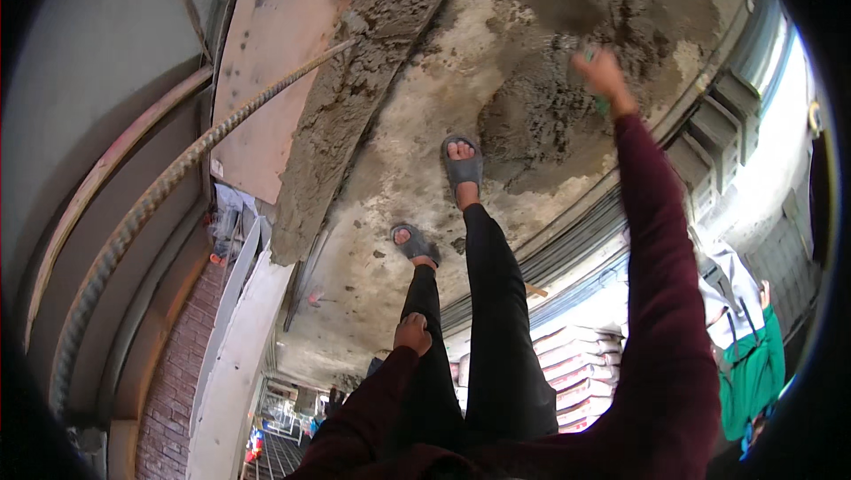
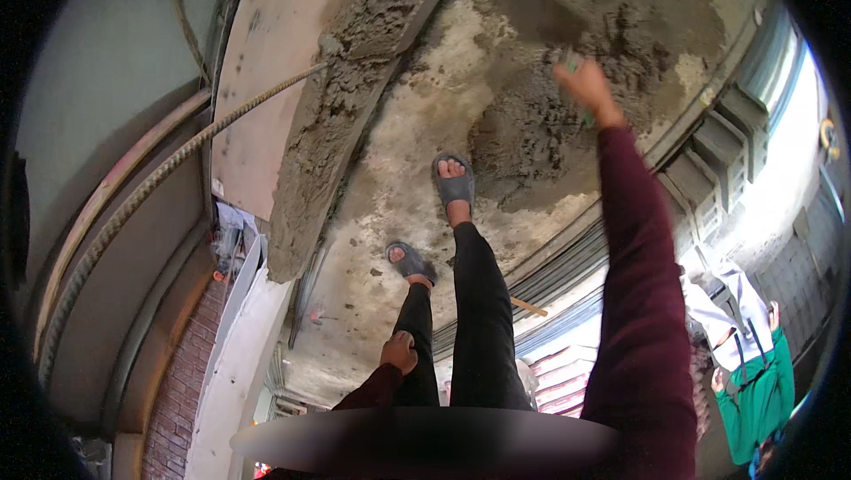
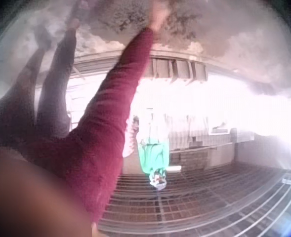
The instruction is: The person uses a trowel to spread wet cement on a concrete floor and then places a hollow concrete block onto the prepared mortar bed. The person adjusts the block's position to align it with the existing structure.
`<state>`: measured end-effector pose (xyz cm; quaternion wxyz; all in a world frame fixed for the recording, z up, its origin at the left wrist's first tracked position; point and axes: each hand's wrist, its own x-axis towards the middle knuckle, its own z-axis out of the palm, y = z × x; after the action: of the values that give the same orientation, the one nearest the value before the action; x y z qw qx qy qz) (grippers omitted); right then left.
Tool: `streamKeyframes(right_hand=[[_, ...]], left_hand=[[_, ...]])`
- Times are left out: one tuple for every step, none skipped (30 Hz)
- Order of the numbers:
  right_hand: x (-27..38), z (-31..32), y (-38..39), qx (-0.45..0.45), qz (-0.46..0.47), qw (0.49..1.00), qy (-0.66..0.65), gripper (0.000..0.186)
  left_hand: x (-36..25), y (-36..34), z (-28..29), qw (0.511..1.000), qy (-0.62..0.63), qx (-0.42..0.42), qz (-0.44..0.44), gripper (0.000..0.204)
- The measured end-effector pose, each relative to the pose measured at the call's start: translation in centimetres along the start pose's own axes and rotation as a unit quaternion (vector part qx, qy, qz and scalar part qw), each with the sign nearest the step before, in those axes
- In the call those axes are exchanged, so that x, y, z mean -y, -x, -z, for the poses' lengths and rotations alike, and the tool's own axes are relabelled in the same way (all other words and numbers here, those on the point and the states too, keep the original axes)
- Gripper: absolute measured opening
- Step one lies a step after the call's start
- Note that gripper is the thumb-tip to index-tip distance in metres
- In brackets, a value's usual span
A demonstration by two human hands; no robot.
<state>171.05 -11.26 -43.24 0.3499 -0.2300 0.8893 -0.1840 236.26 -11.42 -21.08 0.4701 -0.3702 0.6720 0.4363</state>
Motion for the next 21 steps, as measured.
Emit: streamKeyframes(right_hand=[[1.6,-2.6,4.1,0.058,-0.110,0.985,-0.120,0.043],[0.1,-4.0,8.1,0.089,-0.169,0.976,-0.109,0.037],[1.8,-6.1,12.2,0.112,-0.214,0.959,-0.148,0.037],[-2.8,-8.9,17.4,0.064,-0.263,0.949,-0.160,0.035],[0.5,-11.0,21.3,0.117,-0.268,0.935,-0.201,0.033],[-3.6,-13.2,27.0,0.132,-0.248,0.948,-0.149,0.031],[-0.4,-14.4,29.7,0.169,-0.362,0.878,-0.262,0.026],[-0.7,-15.1,33.2,0.183,-0.451,0.790,-0.374,0.025],[-2.1,-16.3,36.0,0.185,-0.528,0.679,-0.476,0.025],[-2.7,-17.2,36.8,0.190,-0.496,0.677,-0.509,0.024],[-3.5,-17.4,37.8,0.193,-0.466,0.674,-0.540,0.023],[-4.5,-17.5,39.0,0.196,-0.435,0.670,-0.568,0.022],[-3.9,-17.7,38.5,0.147,-0.467,0.661,-0.568,0.022],[-3.0,-17.1,36.8,0.098,-0.495,0.652,-0.566,0.022],[-3.7,-15.8,35.4,0.069,-0.471,0.650,-0.593,0.021],[-4.1,-14.8,34.6,0.041,-0.447,0.645,-0.618,0.019],[2.2,-14.2,34.1,-0.083,-0.381,0.636,-0.666,0.015],[-4.8,-11.0,33.0,-0.089,-0.419,0.631,-0.647,0.015],[-6.2,-9.3,32.4,-0.118,-0.415,0.636,-0.640,0.018],[-4.0,-9.4,32.6,-0.068,-0.421,0.675,-0.601,0.019],[-1.7,-9.3,33.1,-0.020,-0.418,0.716,-0.558,0.020]], left_hand=[[-0.1,0.7,0.7,1.000,-0.010,-0.007,0.009,0.015],[-0.7,1.1,1.0,1.000,-0.010,-0.019,-0.005,0.017],[-0.9,1.4,1.4,0.999,-0.010,-0.041,-0.007,0.018],[-1.9,1.3,1.1,0.998,-0.006,-0.044,-0.036,0.020],[-1.3,2.1,1.4,0.998,-0.019,-0.056,-0.027,0.021],[-1.9,2.0,1.2,0.997,-0.025,-0.048,-0.054,0.022],[-0.9,2.7,1.7,0.996,-0.042,-0.063,-0.042,0.023],[-1.0,3.0,2.0,0.996,-0.052,-0.061,-0.047,0.023],[-0.6,2.9,1.6,0.995,-0.061,-0.053,-0.054,0.023],[0.5,2.8,1.5,0.995,-0.069,-0.056,-0.051,0.024],[1.2,3.1,1.4,0.994,-0.075,-0.057,-0.048,0.024],[1.9,2.8,1.2,0.991,-0.085,-0.071,-0.068,0.025],[2.4,3.2,1.8,0.990,-0.111,-0.073,-0.045,0.026],[3.1,3.3,2.0,0.988,-0.122,-0.077,-0.046,0.027],[3.9,3.6,1.8,0.987,-0.129,-0.078,-0.047,0.027],[4.4,3.6,1.7,0.989,-0.113,-0.080,-0.048,0.026],[6.8,5.0,2.3,0.990,-0.105,-0.093,-0.014,0.026],[5.4,4.1,1.0,0.990,-0.088,-0.091,-0.059,0.027],[5.6,3.8,0.6,0.988,-0.080,-0.106,-0.075,0.027],[7.5,5.0,0.4,0.985,-0.093,-0.128,-0.066,0.026],[9.2,6.2,0.2,0.981,-0.104,-0.150,-0.059,0.024]])
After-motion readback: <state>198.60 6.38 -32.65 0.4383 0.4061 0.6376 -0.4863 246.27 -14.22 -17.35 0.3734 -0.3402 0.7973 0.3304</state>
